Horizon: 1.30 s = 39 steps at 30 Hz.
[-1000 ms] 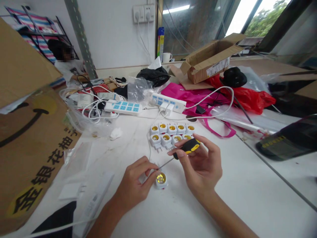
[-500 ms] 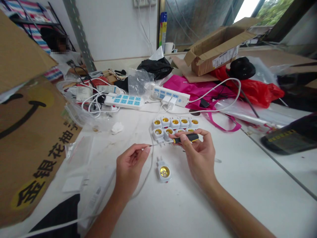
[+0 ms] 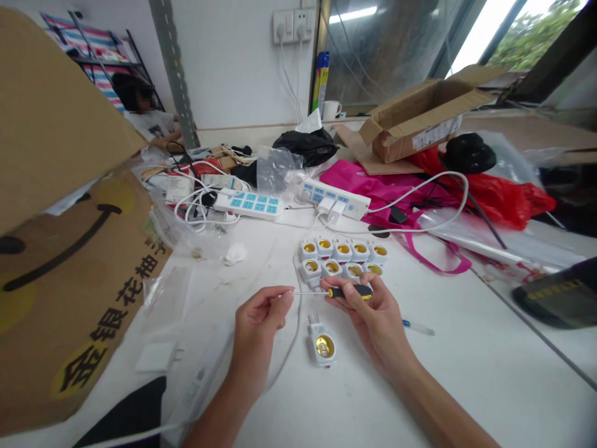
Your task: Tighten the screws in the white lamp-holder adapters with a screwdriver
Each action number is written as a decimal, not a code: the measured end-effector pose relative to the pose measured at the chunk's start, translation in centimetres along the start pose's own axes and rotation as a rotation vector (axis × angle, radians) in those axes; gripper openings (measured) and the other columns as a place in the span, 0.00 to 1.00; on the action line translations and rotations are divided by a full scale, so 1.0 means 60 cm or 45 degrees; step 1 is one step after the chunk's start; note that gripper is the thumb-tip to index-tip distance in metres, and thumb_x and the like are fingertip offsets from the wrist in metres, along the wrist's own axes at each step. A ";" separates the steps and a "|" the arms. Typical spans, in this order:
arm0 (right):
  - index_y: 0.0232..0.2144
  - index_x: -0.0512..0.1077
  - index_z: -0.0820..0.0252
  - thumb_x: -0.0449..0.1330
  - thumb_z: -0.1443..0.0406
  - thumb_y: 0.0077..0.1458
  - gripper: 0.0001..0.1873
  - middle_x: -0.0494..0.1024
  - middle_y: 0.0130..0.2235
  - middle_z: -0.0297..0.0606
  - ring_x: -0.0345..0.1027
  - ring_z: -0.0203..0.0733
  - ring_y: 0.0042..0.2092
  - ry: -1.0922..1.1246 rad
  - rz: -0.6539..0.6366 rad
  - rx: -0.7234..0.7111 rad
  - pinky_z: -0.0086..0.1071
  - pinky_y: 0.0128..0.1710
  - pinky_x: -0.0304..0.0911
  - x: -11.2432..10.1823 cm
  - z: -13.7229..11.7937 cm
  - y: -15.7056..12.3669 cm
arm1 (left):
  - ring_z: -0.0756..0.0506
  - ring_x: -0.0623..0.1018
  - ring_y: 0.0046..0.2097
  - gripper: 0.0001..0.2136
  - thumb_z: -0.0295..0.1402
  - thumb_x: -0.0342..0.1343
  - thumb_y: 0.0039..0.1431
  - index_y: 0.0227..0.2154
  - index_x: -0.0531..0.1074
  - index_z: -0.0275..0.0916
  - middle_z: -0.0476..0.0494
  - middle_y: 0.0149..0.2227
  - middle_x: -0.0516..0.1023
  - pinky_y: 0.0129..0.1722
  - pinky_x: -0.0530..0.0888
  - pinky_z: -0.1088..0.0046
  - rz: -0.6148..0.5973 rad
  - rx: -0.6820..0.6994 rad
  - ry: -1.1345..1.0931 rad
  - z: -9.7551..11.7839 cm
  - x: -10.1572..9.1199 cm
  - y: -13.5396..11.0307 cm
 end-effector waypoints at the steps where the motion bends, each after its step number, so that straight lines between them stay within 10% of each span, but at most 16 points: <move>1: 0.39 0.63 0.50 0.82 0.54 0.52 0.31 0.91 0.45 0.40 0.89 0.52 0.50 0.006 -0.026 0.021 0.43 0.49 0.85 0.001 0.004 0.000 | 0.54 0.61 0.27 0.22 0.50 0.81 0.49 0.38 0.89 0.38 0.54 0.24 0.66 0.26 0.57 0.78 0.003 -0.001 -0.026 0.001 0.000 -0.001; 39: 0.36 0.65 0.52 0.85 0.49 0.45 0.34 0.91 0.37 0.38 0.90 0.53 0.40 0.187 0.016 0.017 0.39 0.34 0.88 0.004 0.002 -0.006 | 0.51 0.66 0.29 0.20 0.50 0.74 0.59 0.38 0.84 0.36 0.53 0.26 0.68 0.29 0.64 0.77 -0.006 0.432 0.315 0.079 0.024 -0.041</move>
Point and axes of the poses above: each hand's wrist, its own y-axis towards the middle knuckle, its own x-axis out of the palm, z = x × y, the point moved 10 cm from there along y, towards the middle knuckle
